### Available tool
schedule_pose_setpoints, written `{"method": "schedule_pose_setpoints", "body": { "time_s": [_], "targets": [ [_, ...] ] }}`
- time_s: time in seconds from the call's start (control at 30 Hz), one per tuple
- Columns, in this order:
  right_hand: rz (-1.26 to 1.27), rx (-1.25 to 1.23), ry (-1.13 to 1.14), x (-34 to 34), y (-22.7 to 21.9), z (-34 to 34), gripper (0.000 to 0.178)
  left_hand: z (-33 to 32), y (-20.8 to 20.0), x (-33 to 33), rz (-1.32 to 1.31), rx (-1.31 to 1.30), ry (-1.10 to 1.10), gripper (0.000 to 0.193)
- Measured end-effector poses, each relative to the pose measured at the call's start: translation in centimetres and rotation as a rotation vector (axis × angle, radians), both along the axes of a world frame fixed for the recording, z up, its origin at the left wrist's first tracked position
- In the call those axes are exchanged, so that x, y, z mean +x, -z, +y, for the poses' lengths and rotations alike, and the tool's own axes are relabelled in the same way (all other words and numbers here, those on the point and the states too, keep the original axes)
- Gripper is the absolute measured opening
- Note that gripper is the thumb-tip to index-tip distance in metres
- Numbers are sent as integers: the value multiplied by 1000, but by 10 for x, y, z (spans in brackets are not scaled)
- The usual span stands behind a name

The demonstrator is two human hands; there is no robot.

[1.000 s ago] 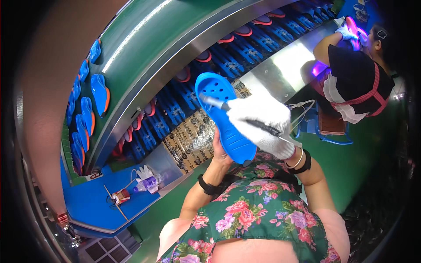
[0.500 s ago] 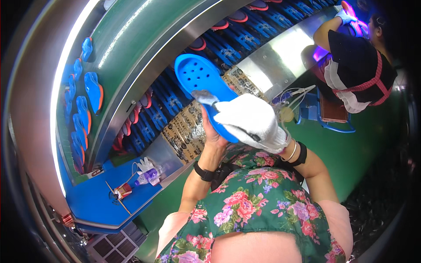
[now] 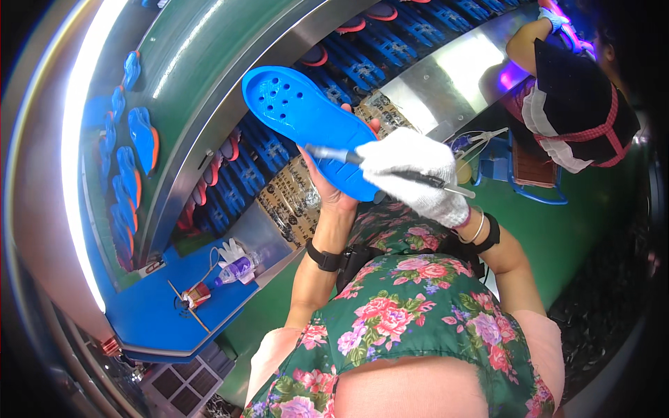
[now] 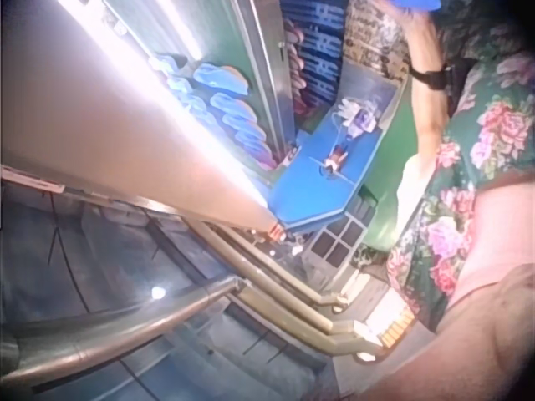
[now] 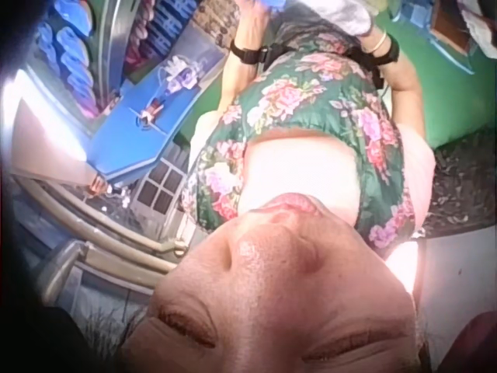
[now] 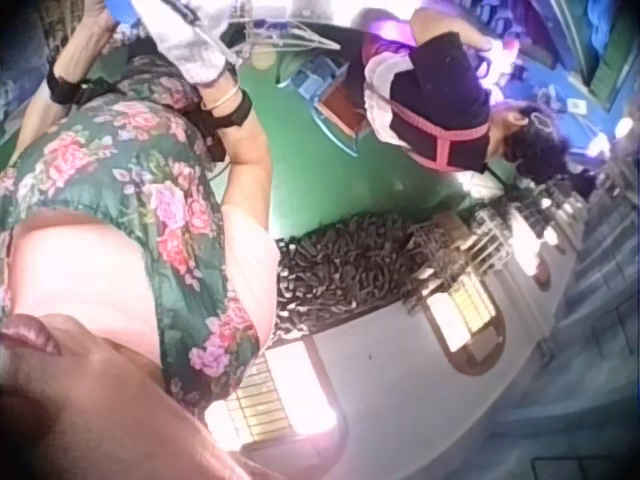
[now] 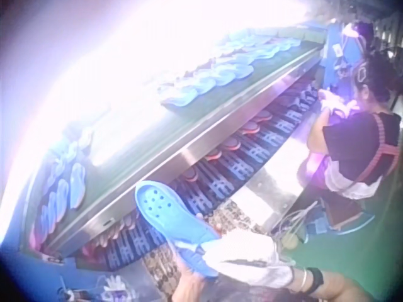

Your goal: Apply glue or primer to blue shoe soles using a brush on a factory assembly line.

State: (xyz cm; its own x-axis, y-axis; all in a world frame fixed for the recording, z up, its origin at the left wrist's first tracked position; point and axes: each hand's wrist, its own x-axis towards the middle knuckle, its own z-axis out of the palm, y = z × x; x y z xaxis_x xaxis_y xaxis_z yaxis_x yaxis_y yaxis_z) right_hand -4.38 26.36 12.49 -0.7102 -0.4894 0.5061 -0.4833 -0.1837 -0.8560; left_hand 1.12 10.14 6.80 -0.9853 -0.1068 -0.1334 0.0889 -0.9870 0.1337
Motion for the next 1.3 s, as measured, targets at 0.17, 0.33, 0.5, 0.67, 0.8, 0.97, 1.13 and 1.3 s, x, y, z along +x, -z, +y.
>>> {"method": "schedule_pose_setpoints", "body": {
  "time_s": [0.17, 0.33, 0.5, 0.67, 0.8, 0.97, 1.13, 1.3],
  "targets": [
    [306, 72, -72, 6, 5, -2, 23, -8, 5, -6, 77, -28, 87, 95],
    [220, 80, -50, -17, 5, 4, 25, -3, -13, -12, -1, -17, -23, 92],
    [237, 76, -204, -4, 4, 2, 24, -22, 5, -14, 47, -67, 70, 96],
    [110, 108, -94, -9, 10, 5, 19, -32, 3, -11, 53, 8, 194, 102],
    [267, 151, -177, 2, 8, 5, 18, -31, 0, -11, 18, -7, 146, 106],
    [7, 108, -187, -10, 17, 5, 17, -39, 12, -8, -35, -235, 170, 115],
    [-63, 79, -362, 2, 12, 9, 16, -55, 15, -15, 107, -87, 361, 115],
    [9, 72, -163, -6, 15, 5, 18, -53, 0, -16, -29, -201, 338, 113]
  ]
}}
